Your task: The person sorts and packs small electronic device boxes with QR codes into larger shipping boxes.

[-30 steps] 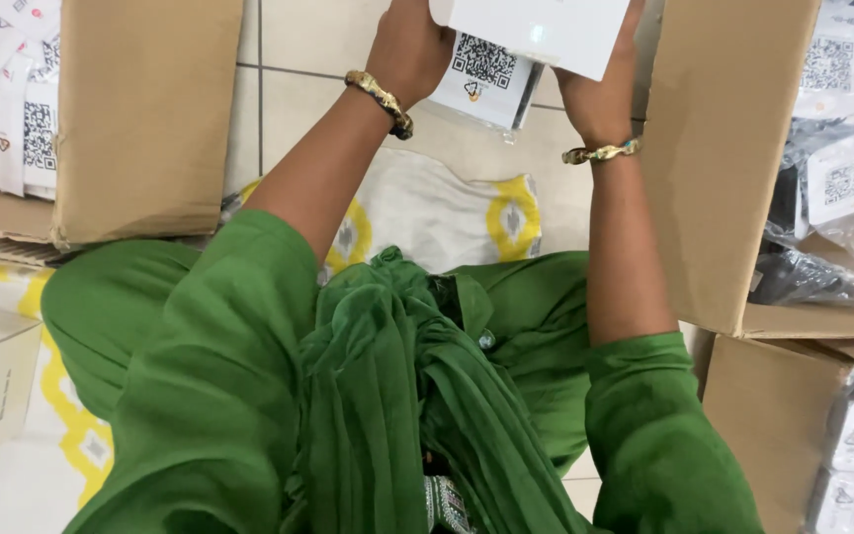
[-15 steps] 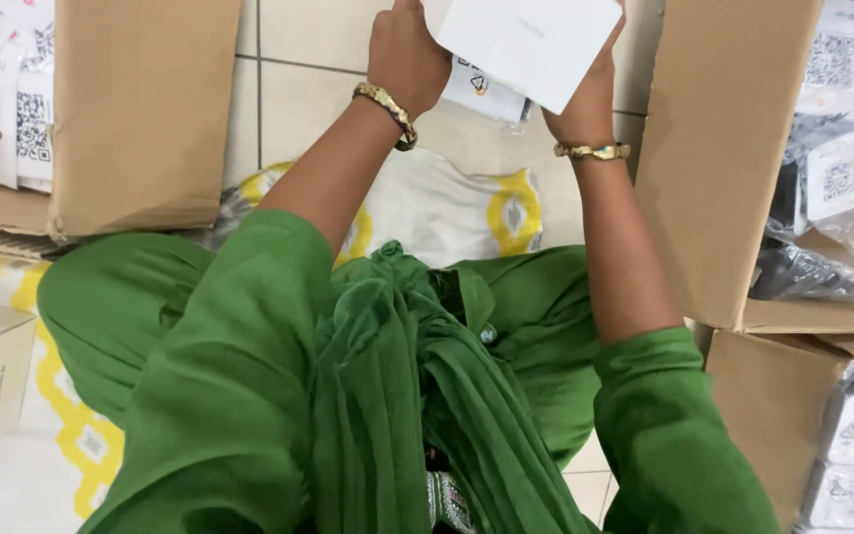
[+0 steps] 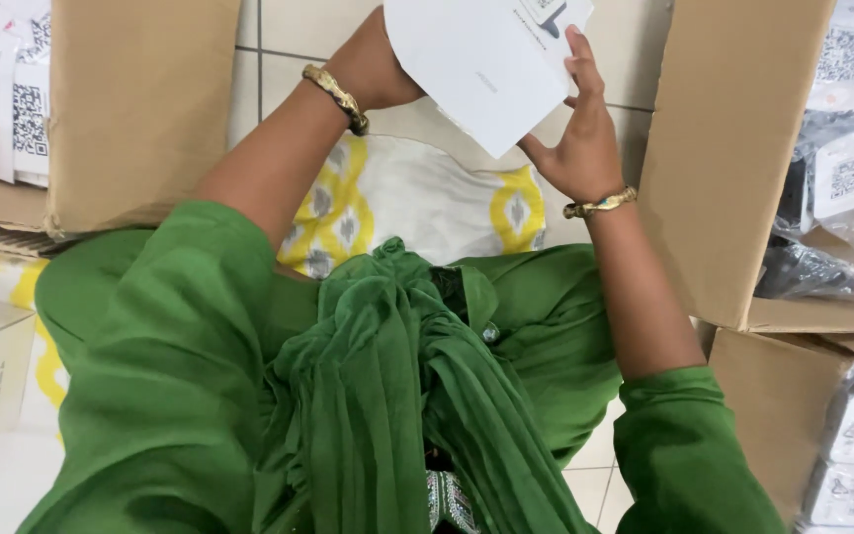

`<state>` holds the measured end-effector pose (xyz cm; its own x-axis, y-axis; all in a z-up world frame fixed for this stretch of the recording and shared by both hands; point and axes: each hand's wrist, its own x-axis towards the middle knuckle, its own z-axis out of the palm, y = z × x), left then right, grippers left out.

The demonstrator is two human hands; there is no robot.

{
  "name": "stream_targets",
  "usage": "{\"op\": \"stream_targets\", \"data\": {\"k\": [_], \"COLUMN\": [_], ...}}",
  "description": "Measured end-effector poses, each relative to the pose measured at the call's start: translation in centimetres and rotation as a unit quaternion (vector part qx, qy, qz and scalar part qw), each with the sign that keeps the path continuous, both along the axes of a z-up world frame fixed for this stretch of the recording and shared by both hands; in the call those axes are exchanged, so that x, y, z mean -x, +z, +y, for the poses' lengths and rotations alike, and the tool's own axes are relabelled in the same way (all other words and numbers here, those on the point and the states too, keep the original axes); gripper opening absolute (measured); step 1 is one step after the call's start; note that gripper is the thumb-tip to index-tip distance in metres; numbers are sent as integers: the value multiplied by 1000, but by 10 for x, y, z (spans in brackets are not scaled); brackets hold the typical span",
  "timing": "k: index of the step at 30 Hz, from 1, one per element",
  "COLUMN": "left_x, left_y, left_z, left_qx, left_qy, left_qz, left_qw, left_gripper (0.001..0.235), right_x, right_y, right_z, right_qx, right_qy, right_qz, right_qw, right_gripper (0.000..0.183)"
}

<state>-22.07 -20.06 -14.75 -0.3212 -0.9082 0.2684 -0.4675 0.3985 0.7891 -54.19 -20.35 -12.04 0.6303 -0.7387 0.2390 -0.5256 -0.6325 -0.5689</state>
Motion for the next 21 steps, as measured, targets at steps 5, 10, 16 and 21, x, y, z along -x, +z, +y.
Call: {"op": "stream_targets", "data": {"k": [5, 10, 16, 21], "left_x": [-12, -1, 8, 28], "left_y": [-23, -44, -78, -76], "left_z": [-9, -31, -36, -11], "left_qx": [-45, 86, 113, -18], "left_qy": [-40, 15, -10, -41], "left_qz": [-34, -47, -28, 205], "left_qw": [998, 995, 993, 978], "left_gripper": [45, 34, 35, 51], "right_x": [-8, -26, -11, -2], "right_y": [-5, -31, -56, -87], "right_z": [12, 5, -12, -4], "right_qx": [3, 126, 162, 158], "right_qy": [18, -23, -36, -43], "right_qz": [-2, -21, -11, 15], "right_qw": [1000, 992, 986, 986], "right_gripper": [112, 122, 108, 102]}}
